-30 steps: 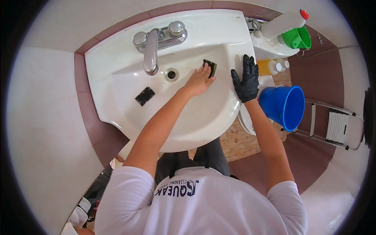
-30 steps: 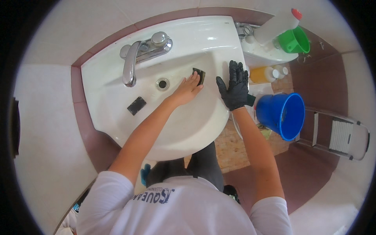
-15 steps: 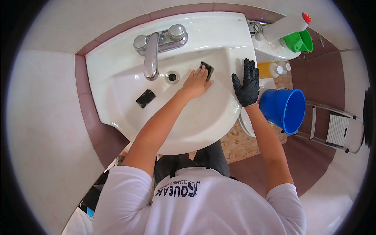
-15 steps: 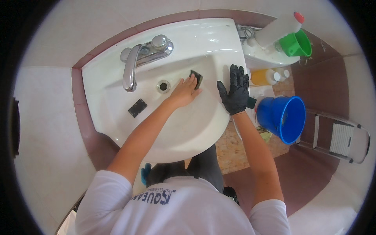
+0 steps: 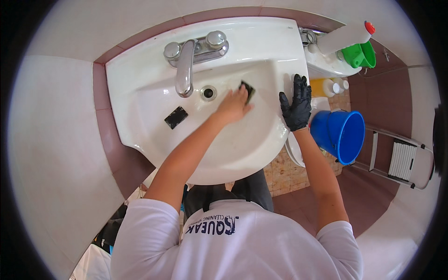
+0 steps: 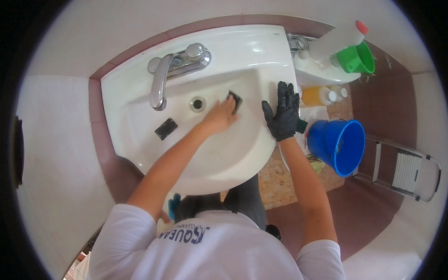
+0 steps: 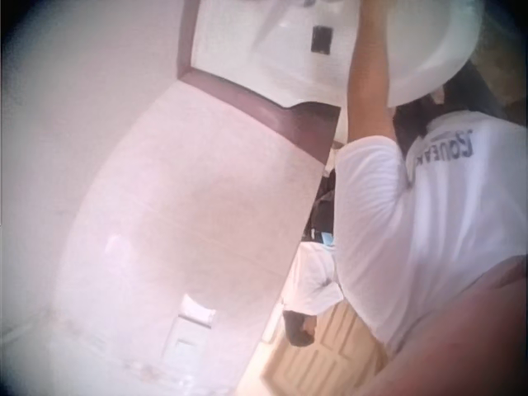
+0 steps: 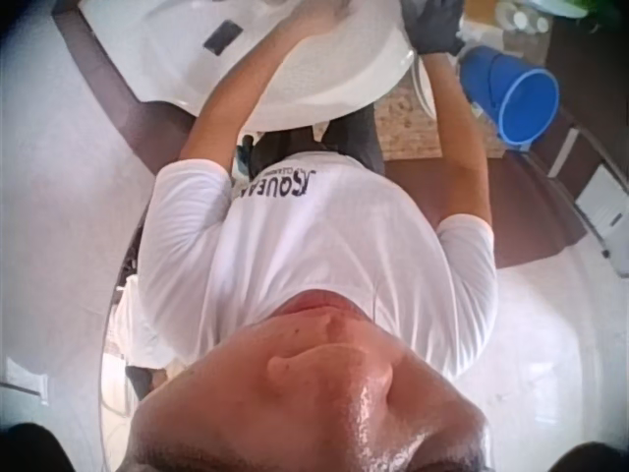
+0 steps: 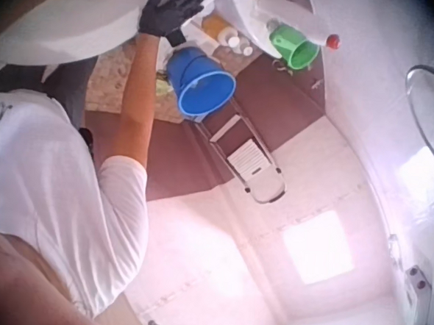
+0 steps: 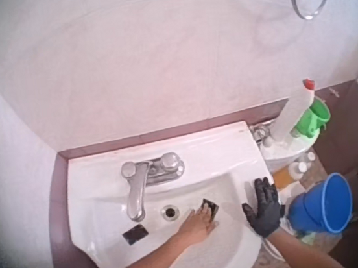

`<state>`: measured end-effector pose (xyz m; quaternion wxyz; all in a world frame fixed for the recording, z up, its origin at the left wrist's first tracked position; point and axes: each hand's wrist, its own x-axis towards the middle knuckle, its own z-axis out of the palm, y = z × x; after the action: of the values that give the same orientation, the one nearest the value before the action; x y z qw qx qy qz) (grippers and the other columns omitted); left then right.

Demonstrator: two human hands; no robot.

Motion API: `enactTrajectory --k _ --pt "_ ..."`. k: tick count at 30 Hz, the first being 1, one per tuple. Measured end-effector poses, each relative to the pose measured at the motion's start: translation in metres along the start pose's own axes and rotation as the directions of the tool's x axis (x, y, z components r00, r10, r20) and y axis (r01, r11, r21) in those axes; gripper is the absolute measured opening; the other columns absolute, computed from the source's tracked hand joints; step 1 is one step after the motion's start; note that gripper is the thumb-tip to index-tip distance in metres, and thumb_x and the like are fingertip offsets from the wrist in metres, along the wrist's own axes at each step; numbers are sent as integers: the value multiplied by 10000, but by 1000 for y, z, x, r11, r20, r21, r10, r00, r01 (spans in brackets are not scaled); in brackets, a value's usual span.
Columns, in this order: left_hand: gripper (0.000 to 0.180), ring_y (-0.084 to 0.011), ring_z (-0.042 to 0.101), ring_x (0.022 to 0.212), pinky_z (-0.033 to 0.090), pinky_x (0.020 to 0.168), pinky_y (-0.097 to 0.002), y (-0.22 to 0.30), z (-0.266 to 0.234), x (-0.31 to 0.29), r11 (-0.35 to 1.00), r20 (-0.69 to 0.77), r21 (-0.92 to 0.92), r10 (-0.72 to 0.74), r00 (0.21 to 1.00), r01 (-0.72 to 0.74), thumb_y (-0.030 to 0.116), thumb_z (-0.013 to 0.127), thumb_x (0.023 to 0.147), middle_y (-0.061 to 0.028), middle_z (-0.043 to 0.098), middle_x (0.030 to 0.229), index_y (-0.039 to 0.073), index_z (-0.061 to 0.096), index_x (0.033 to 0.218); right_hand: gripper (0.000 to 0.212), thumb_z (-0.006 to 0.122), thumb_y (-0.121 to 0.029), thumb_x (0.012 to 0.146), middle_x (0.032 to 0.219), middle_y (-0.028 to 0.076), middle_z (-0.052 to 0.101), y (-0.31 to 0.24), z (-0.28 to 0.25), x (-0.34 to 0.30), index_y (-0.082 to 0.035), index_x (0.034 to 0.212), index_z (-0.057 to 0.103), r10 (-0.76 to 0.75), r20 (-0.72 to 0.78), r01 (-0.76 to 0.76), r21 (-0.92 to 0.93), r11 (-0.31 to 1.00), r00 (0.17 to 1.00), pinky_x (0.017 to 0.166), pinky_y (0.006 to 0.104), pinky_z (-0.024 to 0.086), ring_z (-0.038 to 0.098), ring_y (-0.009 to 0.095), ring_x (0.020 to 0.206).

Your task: The person pours pink liquid from a bottle into a bathroom sink and then scrubs the sink basin with a black sponge. The person continues scrubbing the sink surface thoroughly.

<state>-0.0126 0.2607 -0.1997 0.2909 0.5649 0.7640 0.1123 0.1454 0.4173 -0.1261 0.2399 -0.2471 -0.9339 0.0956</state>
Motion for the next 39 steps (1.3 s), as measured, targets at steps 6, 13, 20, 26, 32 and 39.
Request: enactTrajectory --k 6,13,20,26,32,39 --pt "701 -354 223 1383 133 1133 -470 28 22 -102 974 190 -214 113 975 -71 462 336 962 -252 188 1492 -80 264 1400 680 645 -282 827 1370 197 431 3 -1 -5 -20 1384 356 18 -19 -17 28 999 1000 1064 514 263 368 395 1288" --pt "680 -345 254 1368 174 1115 -478 -1 -3 -1 999 -43 -31 16 999 -17 436 348 962 -262 218 1477 -98 289 1378 686 638 -311 829 1368 197 432 -1 0 -1 -20 1383 360 2 20 -2 14 1000 1000 1068 509 263 361 393 1297" --pt "711 -348 229 1381 146 1129 -471 28 22 -101 972 204 -216 139 969 -93 473 351 956 -260 201 1485 -88 279 1387 693 646 -303 825 1376 192 427 4 -4 -10 -23 1388 355 67 49 -68 21 997 997 1077 507 247 355 391 1303" --pt "669 -352 239 1373 160 1119 -488 2 -5 -6 998 -31 -46 48 998 -50 426 352 963 -268 217 1475 -104 296 1367 690 647 -297 825 1381 186 424 -1 0 -1 -24 1388 356 -4 15 4 35 999 1000 1076 507 248 357 390 1301" --pt "710 -352 243 1376 155 1128 -477 24 22 -79 979 152 -162 148 977 -123 479 352 956 -251 220 1482 -90 302 1378 697 649 -298 822 1370 192 432 7 0 -5 -22 1388 352 21 20 -21 -6 1000 1000 1070 507 255 364 386 1296" --pt "700 -352 256 1367 161 1128 -456 2 1 0 999 -114 -12 30 993 -31 450 338 963 -259 201 1484 -95 250 1393 695 646 -301 825 1377 194 427 -7 -1 4 -17 1387 352 3 18 -3 39 999 1000 1066 518 257 362 385 1300"
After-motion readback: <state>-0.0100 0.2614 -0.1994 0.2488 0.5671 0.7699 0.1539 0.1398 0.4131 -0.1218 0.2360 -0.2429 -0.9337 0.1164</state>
